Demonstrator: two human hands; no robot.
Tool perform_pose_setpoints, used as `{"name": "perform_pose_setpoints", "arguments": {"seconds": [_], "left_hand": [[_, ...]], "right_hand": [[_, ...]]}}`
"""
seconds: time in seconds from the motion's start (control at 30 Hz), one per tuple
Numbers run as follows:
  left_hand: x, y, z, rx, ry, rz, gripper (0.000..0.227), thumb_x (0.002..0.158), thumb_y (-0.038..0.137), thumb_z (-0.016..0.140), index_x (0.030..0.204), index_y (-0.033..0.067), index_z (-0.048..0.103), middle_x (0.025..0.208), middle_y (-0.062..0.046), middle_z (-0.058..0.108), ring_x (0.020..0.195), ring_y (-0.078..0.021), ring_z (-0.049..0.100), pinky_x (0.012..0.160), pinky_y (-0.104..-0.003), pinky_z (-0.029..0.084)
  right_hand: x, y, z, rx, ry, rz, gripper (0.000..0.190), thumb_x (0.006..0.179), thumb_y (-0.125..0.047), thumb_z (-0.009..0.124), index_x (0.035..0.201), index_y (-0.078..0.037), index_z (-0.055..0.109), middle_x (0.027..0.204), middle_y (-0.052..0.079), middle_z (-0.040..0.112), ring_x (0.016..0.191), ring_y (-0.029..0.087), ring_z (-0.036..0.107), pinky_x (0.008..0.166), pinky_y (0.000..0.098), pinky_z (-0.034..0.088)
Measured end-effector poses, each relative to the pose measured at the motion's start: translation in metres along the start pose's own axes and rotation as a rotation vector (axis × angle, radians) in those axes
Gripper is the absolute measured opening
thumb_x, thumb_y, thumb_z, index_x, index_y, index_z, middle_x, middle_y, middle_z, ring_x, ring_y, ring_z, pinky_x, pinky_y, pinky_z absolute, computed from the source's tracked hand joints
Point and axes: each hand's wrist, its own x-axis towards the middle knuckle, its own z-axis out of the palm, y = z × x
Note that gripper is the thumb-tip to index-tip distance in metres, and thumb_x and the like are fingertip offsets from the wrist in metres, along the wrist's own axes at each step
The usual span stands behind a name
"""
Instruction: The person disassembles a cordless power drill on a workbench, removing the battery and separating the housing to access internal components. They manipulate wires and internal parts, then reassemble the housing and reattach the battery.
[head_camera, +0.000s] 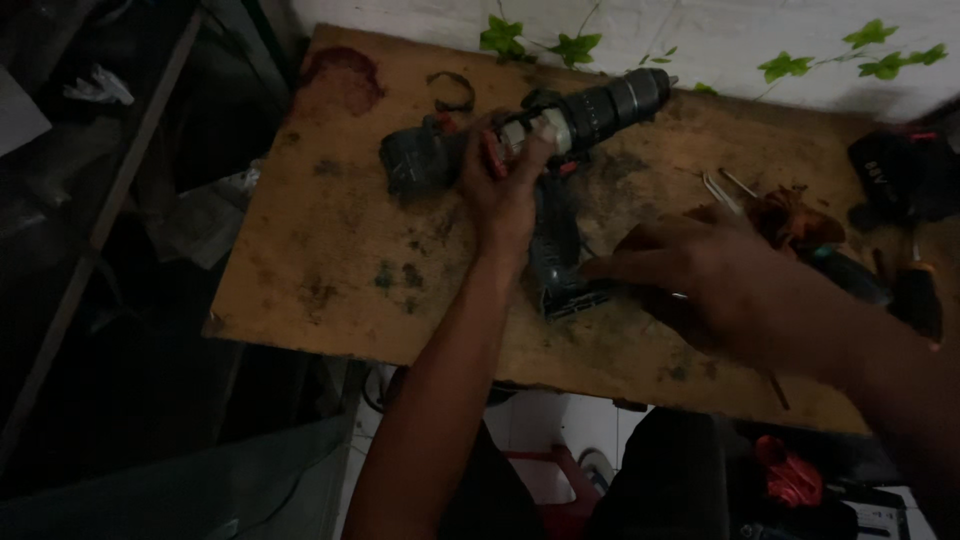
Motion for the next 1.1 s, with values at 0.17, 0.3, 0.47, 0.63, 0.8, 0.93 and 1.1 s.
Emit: {"name": "perform_pose_setpoints", "arguments": {"seconds": [0.17,0.3,0.47,0.63,0.8,0.93,1.1], "left_hand": [[-0.016,0.038,0.009,0.016,-0.022,0.051,0.052,0.075,0.037,0.084,0.116,0.0087,0.068,0.115,-0.008,0.071,0.108,-0.0236,0.067,0.095,-0.039,0.058],[-0.018,0.039,0.008,0.017,-0.075,0.088,0.04,0.08,0.036,0.081,0.105,0.0115,0.063,0.103,-0.004,0.066,0.098,-0.0191,0.063,0.09,-0.037,0.054],[-0.017,0.037,0.005,0.003,-0.092,0.109,0.049,0.082,0.035,0.08,0.12,0.0091,0.063,0.117,-0.008,0.067,0.111,-0.0246,0.065,0.098,-0.04,0.056],[-0.014,0.03,0.005,-0.028,-0.117,0.117,0.045,0.084,0.033,0.08,0.118,0.0101,0.061,0.112,-0.007,0.065,0.104,-0.0229,0.065,0.093,-0.038,0.057],[-0.016,0.036,0.005,0.004,-0.107,0.131,0.044,0.084,0.038,0.079,0.116,0.0106,0.065,0.113,-0.006,0.067,0.107,-0.0231,0.065,0.094,-0.039,0.056],[-0.014,0.033,0.006,-0.017,-0.082,0.121,0.04,0.083,0.032,0.08,0.112,0.0088,0.065,0.11,-0.006,0.067,0.106,-0.0221,0.065,0.093,-0.038,0.056],[-0.004,0.009,0.004,-0.069,-0.087,0.117,0.041,0.082,0.03,0.083,0.113,0.0123,0.064,0.106,-0.004,0.066,0.1,-0.0219,0.066,0.088,-0.038,0.057]], "right_hand": [[-0.001,0.003,0.014,-0.181,0.062,-0.097,0.077,0.077,0.008,0.071,0.143,-0.032,0.066,0.107,0.004,0.069,0.092,0.03,0.066,0.081,0.0526,0.038],[0.0,-0.004,0.013,-0.204,0.044,-0.122,0.071,0.077,0.001,0.073,0.142,-0.027,0.066,0.116,0.005,0.069,0.104,0.028,0.067,0.088,0.0518,0.043],[0.0,-0.002,0.015,-0.252,0.063,-0.141,0.065,0.082,-0.004,0.071,0.141,-0.03,0.067,0.108,0.003,0.069,0.093,0.028,0.066,0.084,0.0513,0.037],[0.0,-0.004,0.017,-0.302,0.101,-0.175,0.054,0.088,-0.013,0.07,0.139,-0.031,0.068,0.107,0.005,0.068,0.089,0.031,0.066,0.088,0.0564,0.035],[0.002,-0.008,0.014,-0.272,0.117,-0.209,0.051,0.089,-0.008,0.068,0.136,-0.029,0.069,0.101,0.0,0.071,0.082,0.029,0.066,0.09,0.0524,0.034],[0.004,-0.001,0.018,-0.28,0.158,-0.27,0.054,0.091,-0.008,0.064,0.143,-0.022,0.063,0.111,0.0,0.075,0.1,0.028,0.067,0.089,0.0533,0.035],[0.009,-0.003,0.027,-0.368,0.273,-0.322,0.01,0.104,-0.014,0.05,0.103,-0.013,0.06,0.098,0.006,0.072,0.087,0.03,0.064,0.095,0.0503,0.037]]}}
